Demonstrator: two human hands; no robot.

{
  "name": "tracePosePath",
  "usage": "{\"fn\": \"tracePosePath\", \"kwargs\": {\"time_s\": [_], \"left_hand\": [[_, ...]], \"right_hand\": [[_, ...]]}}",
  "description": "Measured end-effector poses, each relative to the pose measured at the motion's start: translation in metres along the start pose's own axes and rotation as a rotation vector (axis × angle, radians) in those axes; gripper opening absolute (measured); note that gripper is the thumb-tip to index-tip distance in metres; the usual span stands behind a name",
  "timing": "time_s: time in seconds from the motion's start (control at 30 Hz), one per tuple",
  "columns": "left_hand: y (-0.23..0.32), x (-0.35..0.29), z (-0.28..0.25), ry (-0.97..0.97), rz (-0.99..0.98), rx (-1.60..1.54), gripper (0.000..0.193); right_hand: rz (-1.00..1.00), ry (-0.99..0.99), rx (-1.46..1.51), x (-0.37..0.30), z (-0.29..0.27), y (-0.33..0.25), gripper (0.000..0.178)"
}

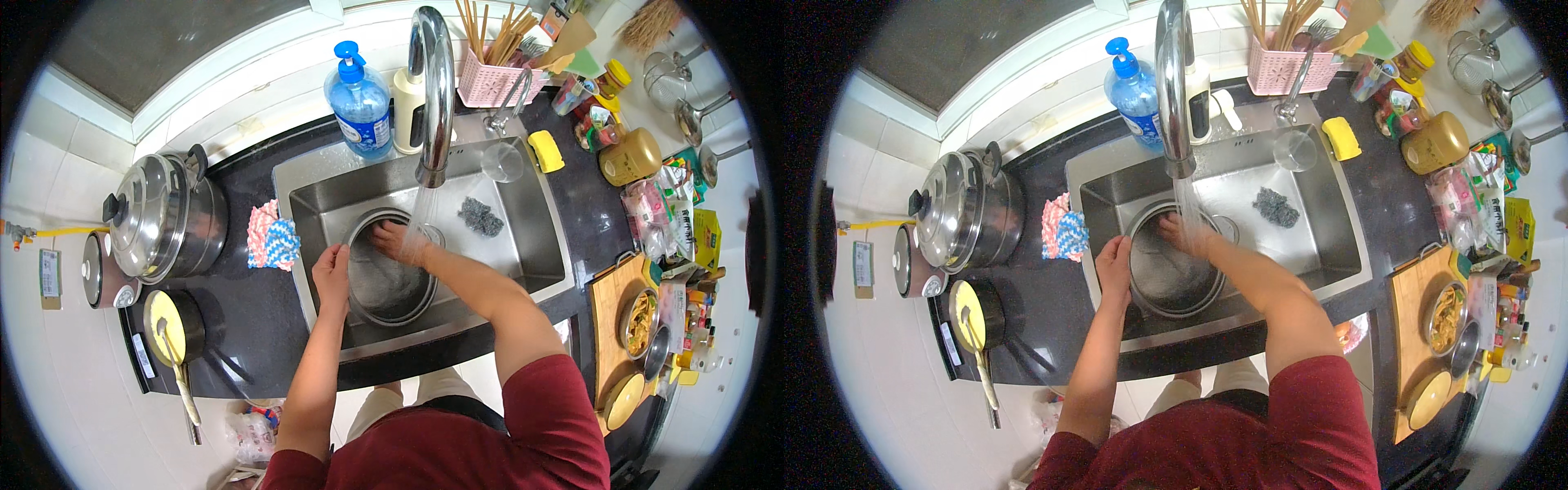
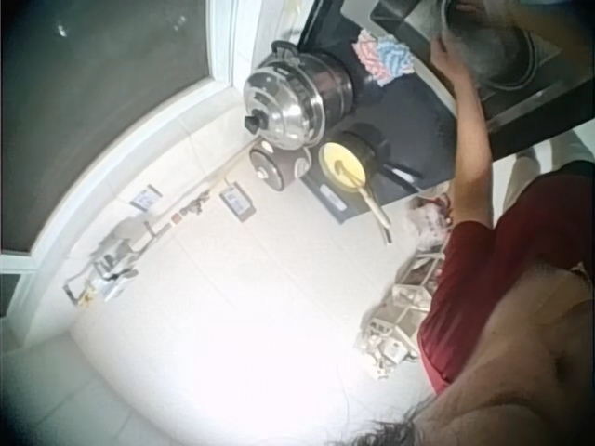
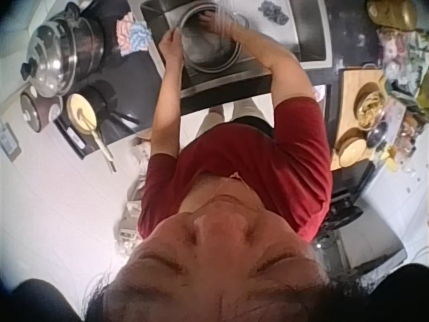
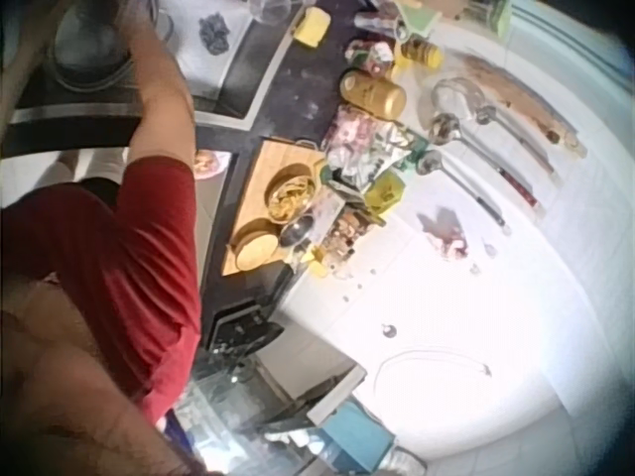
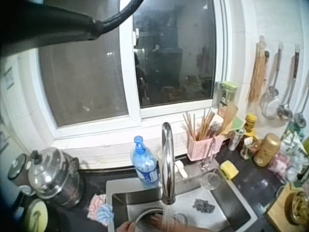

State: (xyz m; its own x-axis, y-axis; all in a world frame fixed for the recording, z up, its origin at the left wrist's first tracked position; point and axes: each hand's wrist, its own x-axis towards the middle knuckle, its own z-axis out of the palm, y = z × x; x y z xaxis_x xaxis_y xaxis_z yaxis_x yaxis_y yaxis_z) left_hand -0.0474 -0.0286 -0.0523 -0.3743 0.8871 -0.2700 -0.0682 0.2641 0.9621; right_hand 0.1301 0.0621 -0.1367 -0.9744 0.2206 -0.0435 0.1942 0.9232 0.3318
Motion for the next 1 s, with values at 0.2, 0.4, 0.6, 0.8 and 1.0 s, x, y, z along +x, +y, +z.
{"fn": "tracePosePath", "kwargs": {"time_s": [0.2, 0.4, 0.6, 0.8, 1.0], "left_hand": [[0.019, 0.006, 0.013, 0.087, 0.013, -0.061, 0.019], [0.005, 0.003, 0.019, 0.072, 0.076, 0.089, 0.021], [-0.001, 0.008, 0.011, 0.085, 0.055, -0.079, 0.02], [0.013, 0.011, 0.015, 0.111, 0.03, -0.145, 0.018], [0.006, 0.001, 0.037, 0.009, 0.054, 0.028, 0.02]], "right_hand": [[0.304, -0.285, 0.132, -0.007, 0.02, -0.039, 0.025], [0.806, -0.377, 1.556, 0.036, -0.022, -0.092, 0.037], [1.043, 0.413, 0.987, 0.062, -0.035, -0.032, 0.031], [1.0, -0.159, 0.8, 0.009, -0.017, -0.054, 0.029], [1.02, 0.129, 2.207, 0.027, -0.065, -0.059, 0.024]]}}
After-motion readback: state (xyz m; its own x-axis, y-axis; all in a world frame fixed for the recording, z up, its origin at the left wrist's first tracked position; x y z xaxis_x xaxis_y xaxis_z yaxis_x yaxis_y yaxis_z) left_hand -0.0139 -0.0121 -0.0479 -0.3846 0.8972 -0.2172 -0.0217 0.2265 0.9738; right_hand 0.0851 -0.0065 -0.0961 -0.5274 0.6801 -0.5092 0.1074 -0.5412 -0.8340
